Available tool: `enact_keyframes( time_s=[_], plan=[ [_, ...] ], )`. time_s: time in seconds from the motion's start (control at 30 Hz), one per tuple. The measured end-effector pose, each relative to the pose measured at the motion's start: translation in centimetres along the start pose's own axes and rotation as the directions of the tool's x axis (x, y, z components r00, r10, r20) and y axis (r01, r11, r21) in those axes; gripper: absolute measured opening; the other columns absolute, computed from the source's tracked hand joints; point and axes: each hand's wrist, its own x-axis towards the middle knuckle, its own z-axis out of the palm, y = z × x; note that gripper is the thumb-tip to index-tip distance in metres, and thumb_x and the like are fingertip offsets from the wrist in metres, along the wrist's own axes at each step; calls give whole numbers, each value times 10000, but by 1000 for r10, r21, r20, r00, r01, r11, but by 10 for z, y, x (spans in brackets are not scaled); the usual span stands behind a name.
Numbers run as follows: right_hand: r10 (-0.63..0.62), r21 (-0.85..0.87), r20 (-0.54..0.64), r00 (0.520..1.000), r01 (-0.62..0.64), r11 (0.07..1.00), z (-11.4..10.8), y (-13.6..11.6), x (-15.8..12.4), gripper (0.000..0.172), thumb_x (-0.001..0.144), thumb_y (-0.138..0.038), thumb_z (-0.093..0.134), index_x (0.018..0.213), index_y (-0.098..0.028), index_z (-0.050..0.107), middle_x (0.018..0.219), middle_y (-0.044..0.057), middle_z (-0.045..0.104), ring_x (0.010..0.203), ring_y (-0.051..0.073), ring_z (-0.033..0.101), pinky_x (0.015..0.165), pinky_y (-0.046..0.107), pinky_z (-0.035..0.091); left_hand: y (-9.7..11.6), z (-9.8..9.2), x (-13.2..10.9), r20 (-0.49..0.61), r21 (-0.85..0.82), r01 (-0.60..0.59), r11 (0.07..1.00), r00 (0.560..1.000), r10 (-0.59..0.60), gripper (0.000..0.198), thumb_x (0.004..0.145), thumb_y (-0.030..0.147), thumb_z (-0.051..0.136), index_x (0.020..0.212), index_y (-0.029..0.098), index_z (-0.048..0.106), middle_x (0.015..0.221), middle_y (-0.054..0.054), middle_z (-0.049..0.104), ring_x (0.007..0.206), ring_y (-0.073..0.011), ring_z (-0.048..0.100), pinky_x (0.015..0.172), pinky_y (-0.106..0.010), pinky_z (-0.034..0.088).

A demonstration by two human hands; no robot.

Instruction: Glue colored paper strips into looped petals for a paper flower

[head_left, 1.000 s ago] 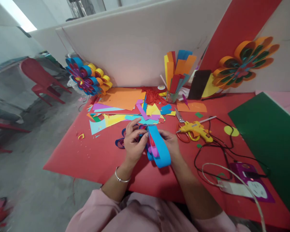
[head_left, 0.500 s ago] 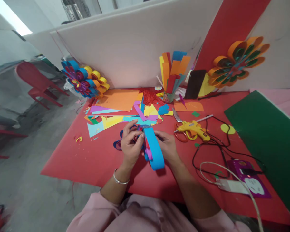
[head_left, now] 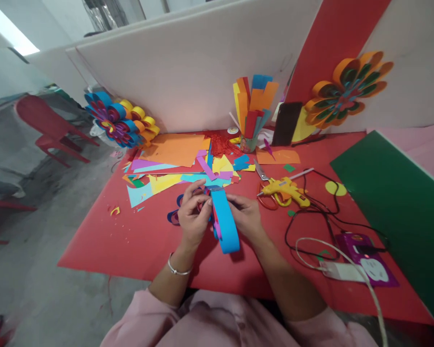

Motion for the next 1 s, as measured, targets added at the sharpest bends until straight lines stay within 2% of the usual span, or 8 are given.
enact_keyframes(
  time_s=[0.13, 0.4, 0.77, 1.0],
  plan=[
    [-34, 7, -14, 999, 34, 999, 2, 2, 3, 282, 821, -519, 791, 939, -275, 870, 851, 14, 814, 692, 186, 731, 616, 296, 621, -2, -2, -1, 10, -17, 9, 1000, 1000, -9, 126, 959, 306, 740, 862, 232, 774, 1374, -76, 696, 1256, -252, 665, 1093, -437, 524],
    [-56, -13, 10, 998, 56, 998, 0, 4, 4, 294, 867, -509, 745, 955, -253, 861, 856, 14, 809, 730, 179, 724, 683, 294, 610, -6, -2, -2, 15, -22, 16, 1000, 1000, -15, 117, 955, 302, 745, 866, 231, 775, 1420, -72, 671, 1325, -263, 628, 1132, -445, 505],
    [-71, 10, 50, 996, 70, 997, -1, 0, 4, 277, 887, -464, 742, 972, -231, 865, 872, 24, 808, 758, 160, 702, 705, 258, 572, -4, -2, -1, 20, -28, -2, 1000, 1000, 2, 95, 951, 271, 750, 866, 244, 782, 1407, -49, 684, 1305, -231, 645, 1105, -403, 535],
    [-78, 8, 45, 996, 77, 997, -1, 4, 5, 291, 890, -486, 749, 986, -236, 863, 908, 28, 818, 796, 173, 723, 736, 275, 587, -4, -2, -1, 6, -8, 6, 1000, 1000, -6, 125, 949, 294, 754, 843, 231, 775, 1420, -74, 679, 1309, -258, 648, 1109, -434, 508]
  ],
)
